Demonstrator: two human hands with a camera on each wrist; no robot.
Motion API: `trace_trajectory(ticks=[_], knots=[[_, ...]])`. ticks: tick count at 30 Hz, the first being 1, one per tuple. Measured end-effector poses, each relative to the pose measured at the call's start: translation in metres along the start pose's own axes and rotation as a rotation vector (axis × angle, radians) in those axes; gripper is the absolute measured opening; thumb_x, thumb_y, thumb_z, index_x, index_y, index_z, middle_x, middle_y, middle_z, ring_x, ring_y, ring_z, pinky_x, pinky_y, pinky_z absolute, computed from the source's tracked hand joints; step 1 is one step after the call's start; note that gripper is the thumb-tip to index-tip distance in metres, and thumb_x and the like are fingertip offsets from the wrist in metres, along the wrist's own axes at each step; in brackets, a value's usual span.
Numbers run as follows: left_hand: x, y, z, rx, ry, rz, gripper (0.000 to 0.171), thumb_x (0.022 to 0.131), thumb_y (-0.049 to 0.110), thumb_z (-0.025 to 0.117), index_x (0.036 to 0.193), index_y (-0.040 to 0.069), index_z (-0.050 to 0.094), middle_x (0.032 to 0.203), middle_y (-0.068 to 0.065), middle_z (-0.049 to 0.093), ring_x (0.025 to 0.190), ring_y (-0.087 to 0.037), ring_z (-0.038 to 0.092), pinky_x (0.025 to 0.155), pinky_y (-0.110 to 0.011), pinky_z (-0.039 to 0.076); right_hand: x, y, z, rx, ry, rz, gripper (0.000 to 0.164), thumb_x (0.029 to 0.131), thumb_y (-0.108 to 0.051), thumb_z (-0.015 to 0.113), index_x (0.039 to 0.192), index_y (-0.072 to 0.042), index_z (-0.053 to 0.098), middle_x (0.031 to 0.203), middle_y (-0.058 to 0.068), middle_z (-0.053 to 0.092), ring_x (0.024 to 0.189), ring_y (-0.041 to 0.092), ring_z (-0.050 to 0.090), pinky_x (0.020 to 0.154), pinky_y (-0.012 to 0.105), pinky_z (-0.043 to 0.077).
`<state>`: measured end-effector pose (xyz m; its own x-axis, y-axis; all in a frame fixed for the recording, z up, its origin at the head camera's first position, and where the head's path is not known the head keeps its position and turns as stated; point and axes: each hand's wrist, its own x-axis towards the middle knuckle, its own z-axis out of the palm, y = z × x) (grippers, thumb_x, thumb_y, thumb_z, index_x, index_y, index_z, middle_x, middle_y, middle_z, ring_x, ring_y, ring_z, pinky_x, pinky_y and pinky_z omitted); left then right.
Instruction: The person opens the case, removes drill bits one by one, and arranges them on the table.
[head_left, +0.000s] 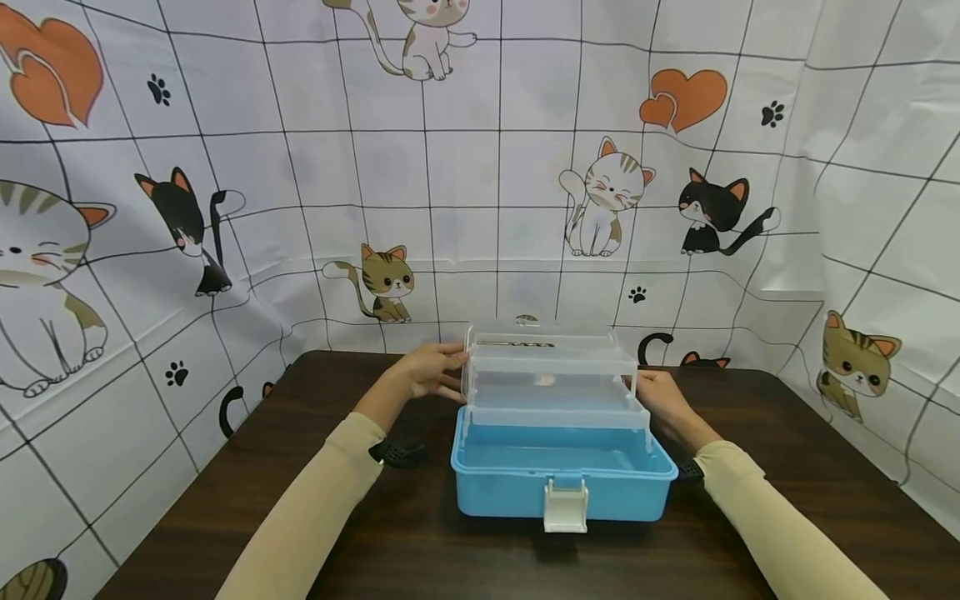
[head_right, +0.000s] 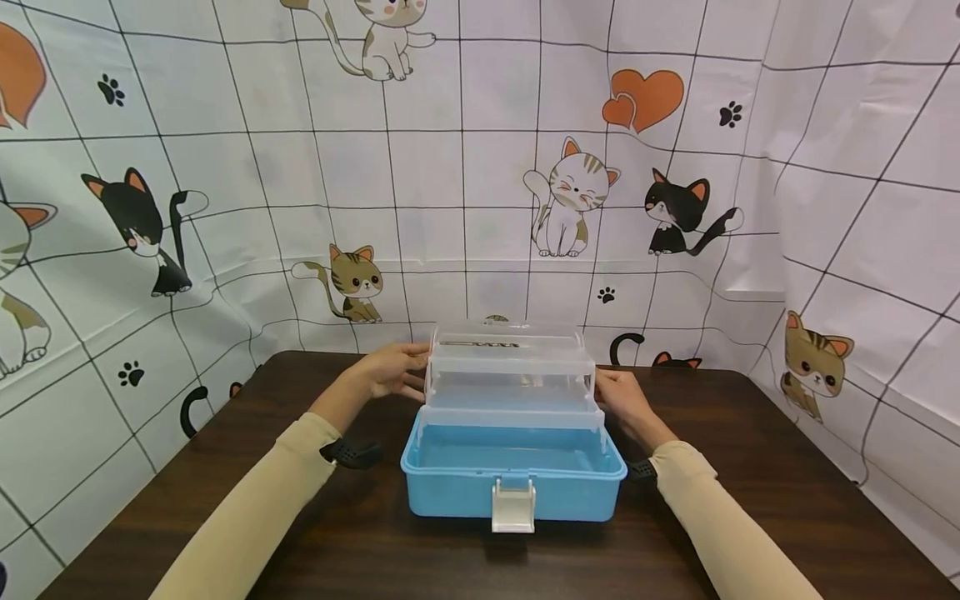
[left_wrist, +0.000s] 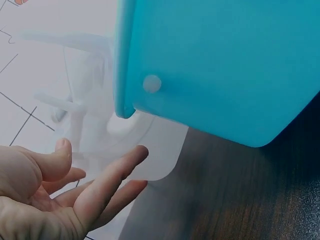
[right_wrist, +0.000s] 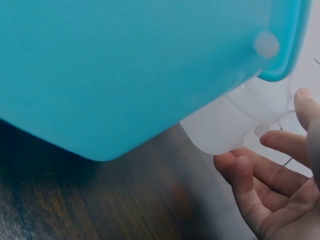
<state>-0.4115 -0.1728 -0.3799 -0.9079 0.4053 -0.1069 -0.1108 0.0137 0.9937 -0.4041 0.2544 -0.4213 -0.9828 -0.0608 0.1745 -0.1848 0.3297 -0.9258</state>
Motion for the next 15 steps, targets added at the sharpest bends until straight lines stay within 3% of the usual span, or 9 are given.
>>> trace_trajectory(ticks=[2,7,15], knots=[[-0.0001,-0.0014,-0.0001,0.007,0.002,-0.003,0.05,0.109,0.017,0.05,0.158,0.009,0.039,0.141,-0.025,0.047,0.119,-0.05,0.055,0.084,-0.053,0.059,-0.0006,0.0,0.0007,0.011,-0.004,0.006,0.034,0.103,-0.029,0.062,0.096,0.002,0.074,0.09,0.009,0.065,0.084,0.021,0.059,0.068,0.033,0.056],[-0.0009,-0.0037,-0.0007,0.023,0.006,-0.016,0.047,0.109,0.019,0.051,0.154,0.007,0.044,0.139,-0.025,0.05,0.115,-0.048,0.058,0.085,-0.051,0.059,-0.002,-0.0005,0.0014,0.046,-0.013,0.037,0.034,0.104,-0.029,0.06,0.097,0.001,0.074,0.081,0.004,0.063,0.075,0.015,0.059,0.063,0.029,0.055],[-0.0019,-0.0033,-0.0009,-0.001,0.016,-0.059,0.042,0.109,0.018,0.053,0.147,0.002,0.051,0.136,-0.026,0.051,0.117,-0.048,0.058,0.085,-0.047,0.059,-0.0035,-0.0001,0.0012,0.104,-0.044,0.082,0.035,0.106,-0.03,0.057,0.099,0.001,0.072,0.085,0.004,0.065,0.075,0.012,0.064,0.066,0.027,0.058]])
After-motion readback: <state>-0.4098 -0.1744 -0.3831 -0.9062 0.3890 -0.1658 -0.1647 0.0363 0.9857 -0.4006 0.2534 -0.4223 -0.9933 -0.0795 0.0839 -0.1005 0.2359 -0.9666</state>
